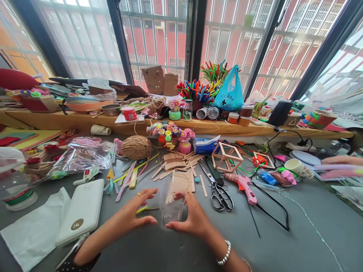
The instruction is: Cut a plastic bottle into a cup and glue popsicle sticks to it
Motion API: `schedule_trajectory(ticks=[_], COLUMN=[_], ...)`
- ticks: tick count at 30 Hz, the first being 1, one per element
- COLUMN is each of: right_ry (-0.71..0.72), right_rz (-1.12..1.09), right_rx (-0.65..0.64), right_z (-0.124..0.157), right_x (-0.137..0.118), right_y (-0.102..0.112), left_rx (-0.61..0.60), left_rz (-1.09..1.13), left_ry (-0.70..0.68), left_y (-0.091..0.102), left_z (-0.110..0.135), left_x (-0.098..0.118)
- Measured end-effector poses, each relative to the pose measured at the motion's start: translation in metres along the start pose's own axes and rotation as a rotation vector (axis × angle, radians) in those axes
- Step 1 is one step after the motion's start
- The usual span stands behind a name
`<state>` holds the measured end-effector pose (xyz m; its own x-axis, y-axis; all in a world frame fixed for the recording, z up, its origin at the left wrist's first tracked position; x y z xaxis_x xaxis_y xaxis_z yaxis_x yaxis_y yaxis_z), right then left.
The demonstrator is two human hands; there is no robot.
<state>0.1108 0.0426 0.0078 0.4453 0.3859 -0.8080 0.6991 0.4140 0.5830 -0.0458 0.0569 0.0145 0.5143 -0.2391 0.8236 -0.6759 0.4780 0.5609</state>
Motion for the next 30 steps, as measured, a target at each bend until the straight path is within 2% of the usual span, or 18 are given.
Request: schedule_trajectory(ticks=[3, 5, 7, 8, 10, 11, 13, 16, 20, 23, 27, 30], right_ry=[0.005, 0.01, 0.009, 0.002, -0.017, -0.019, -0.016, -0.017, -0.021, -0.03, -0.036, -0.044], right_rz=[-0.037, -0.058, -0.068, -0.069, -0.066, -0.067, -0.071, -0.074, -0.076, -0.076, -0.073, -0.067], right_rx=[0.006, 0.001, -0.012, -0.021, -0.039, -0.046, -0.05, -0.054, -0.058, -0.066, -0.064, -0.073], right_z=[0.006, 0.008, 0.008, 0.008, 0.007, 0.006, 0.006, 0.006, 0.007, 0.007, 0.007, 0.007], right_x=[0.005, 0.007, 0.008, 0.009, 0.012, 0.013, 0.014, 0.015, 0.012, 0.01, 0.009, 0.01], right_y=[0.005, 0.005, 0.002, 0.0, -0.004, -0.006, -0.008, -0.009, -0.01, -0.01, -0.01, -0.011], left_rx=[0.313, 0.444, 0.455, 0.392, 0.14, 0.062, -0.02, -0.097, -0.089, -0.064, 0.01, 0.071], left_rz=[-0.198, -0.303, -0.445, -0.535, -0.745, -0.827, -0.945, -1.008, -0.99, -0.968, -1.032, -1.102], left_ry=[-0.01, -0.049, 0.024, 0.141, 0.379, 0.431, 0.461, 0.397, 0.286, 0.212, 0.314, 0.362], left_y=[0.051, 0.077, 0.091, 0.093, 0.082, 0.076, 0.064, 0.041, 0.021, 0.016, 0.03, 0.039], left_z=[0.012, 0.015, 0.01, 0.003, -0.01, -0.014, -0.018, -0.023, -0.029, -0.036, -0.042, -0.044], left_x=[-0.015, -0.022, -0.03, -0.037, -0.049, -0.048, -0.037, -0.019, -0.009, -0.011, -0.023, -0.018])
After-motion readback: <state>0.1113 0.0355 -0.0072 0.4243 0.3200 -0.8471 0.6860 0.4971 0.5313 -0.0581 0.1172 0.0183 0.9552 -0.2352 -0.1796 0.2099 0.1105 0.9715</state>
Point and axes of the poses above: each hand's wrist, its own z-axis away from the middle knuckle, its own y-axis out of the back of the hand, x = y × z, the point moved 9 cm from there along -z, towards the middle knuckle, and after that the axes turned 14 degrees about -x, right-handed, at the moved point
